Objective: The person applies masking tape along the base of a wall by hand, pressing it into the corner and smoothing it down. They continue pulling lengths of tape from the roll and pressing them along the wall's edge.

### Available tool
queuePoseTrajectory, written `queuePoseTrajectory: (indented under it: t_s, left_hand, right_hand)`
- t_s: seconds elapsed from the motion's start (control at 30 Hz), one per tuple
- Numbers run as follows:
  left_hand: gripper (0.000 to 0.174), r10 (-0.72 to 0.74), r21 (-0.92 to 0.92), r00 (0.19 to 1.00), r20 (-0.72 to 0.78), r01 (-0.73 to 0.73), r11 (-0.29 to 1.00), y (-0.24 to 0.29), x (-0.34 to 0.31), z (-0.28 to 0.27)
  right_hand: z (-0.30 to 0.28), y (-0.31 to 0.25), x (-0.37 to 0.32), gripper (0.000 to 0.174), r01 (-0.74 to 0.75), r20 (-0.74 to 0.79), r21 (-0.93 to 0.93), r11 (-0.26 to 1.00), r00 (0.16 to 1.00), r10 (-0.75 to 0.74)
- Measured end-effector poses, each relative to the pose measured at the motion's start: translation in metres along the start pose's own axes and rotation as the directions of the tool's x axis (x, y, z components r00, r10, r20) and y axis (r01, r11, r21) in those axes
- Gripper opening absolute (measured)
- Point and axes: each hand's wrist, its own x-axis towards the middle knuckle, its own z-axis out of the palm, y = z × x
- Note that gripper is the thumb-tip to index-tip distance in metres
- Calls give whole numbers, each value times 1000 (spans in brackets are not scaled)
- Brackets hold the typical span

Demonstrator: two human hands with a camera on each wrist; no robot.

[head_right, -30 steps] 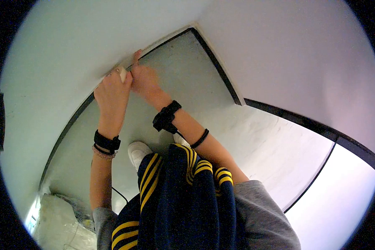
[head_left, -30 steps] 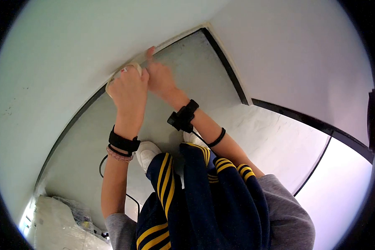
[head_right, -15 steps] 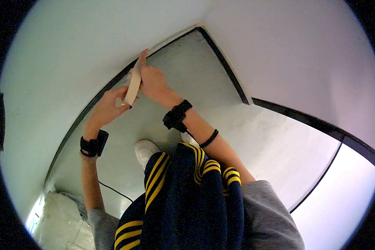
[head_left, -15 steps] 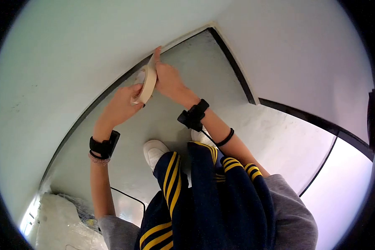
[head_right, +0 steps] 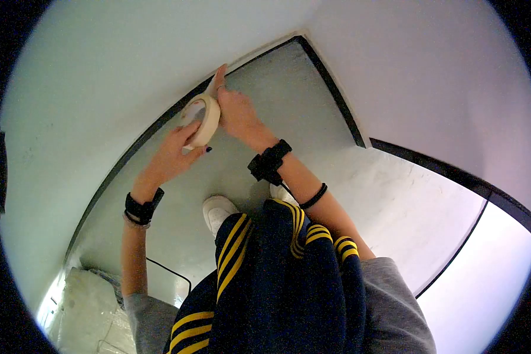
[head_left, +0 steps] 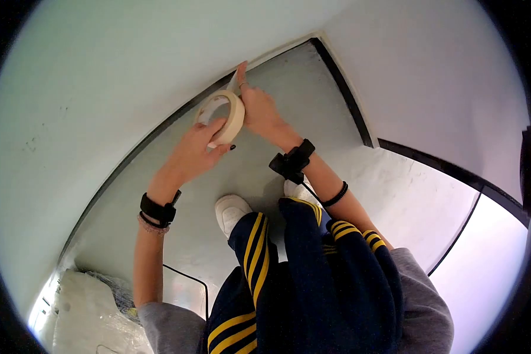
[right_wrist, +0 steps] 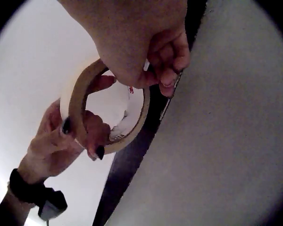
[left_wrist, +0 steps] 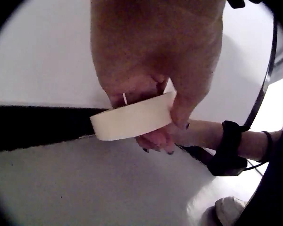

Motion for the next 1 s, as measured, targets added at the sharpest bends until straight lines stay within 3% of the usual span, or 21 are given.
queuePoseTrajectory:
  t_s: [0.07, 0.13, 0.17, 0.23, 0.33, 0.47, 0.53, 0.57, 0.63, 0.77, 0.83, 0.87, 0.93, 0.97, 1.0]
  left_hand:
    - [32, 12, 60, 1000, 10, -13, 998, 6, 1, -3]
    - [36, -183, 350, 979, 93, 140, 926, 29, 6, -15]
    - [36, -183, 352, 978, 98, 138, 926, 27, 4, -15]
    - [33, -44, 416, 998, -50, 60, 907, 23, -2, -10]
    - [30, -87, 509, 982, -166, 161, 846, 19, -17, -3]
    - [32, -166, 585, 944, -284, 308, 751, 11, -28, 8]
    - [37, -281, 612, 879, -386, 472, 634, 12, -29, 10]
    - [37, -276, 616, 877, -394, 474, 629, 14, -29, 12]
    - [44, -401, 614, 789, -465, 614, 496, 18, -25, 12]
    - [36, -409, 560, 799, -441, 601, 571, 12, -37, -3]
    - [27, -200, 583, 971, -133, 240, 776, 12, -45, -9]
    - [27, -202, 582, 968, -147, 250, 774, 2, -50, -10]
    - [18, 123, 504, 989, 80, -147, 851, -22, -56, -11]
    - [18, 126, 505, 990, 70, -144, 851, -27, -58, -13]
    - [15, 102, 499, 979, 175, -177, 849, -26, -58, -17]
  right_hand:
    - [-4, -1, 0, 89, -115, 99, 80, 990, 989, 107]
    - [2, 4, 0, 87, -109, 73, 65, 992, 992, 104]
    - [4, 5, 0, 86, -100, 45, 44, 994, 994, 98]
    - [-2, 2, 0, 84, -109, 51, 13, 994, 993, 108]
    - [-12, -4, -3, 82, -143, 96, -35, 989, 985, 146]
    - [-10, 0, -4, 80, -127, 104, -23, 992, 986, 128]
    - [-14, -2, -4, 80, -118, 100, -11, 993, 988, 119]
    - [-15, -3, -3, 80, -107, 99, -10, 994, 989, 107]
    - [-14, -1, -1, 81, -106, 106, -14, 994, 989, 107]
    - [-9, 5, -4, 82, -123, 122, -22, 992, 985, 125]
    - [-7, 14, -8, 82, -113, 121, -20, 993, 986, 115]
    - [-7, 17, -8, 82, -117, 118, -24, 993, 986, 119]
    - [-4, 28, -8, 83, -77, 105, -37, 996, 991, 80]
    - [-2, 30, -5, 83, -53, 92, -53, 997, 994, 58]
    - [-7, 24, -3, 83, -49, 95, -61, 997, 994, 55]
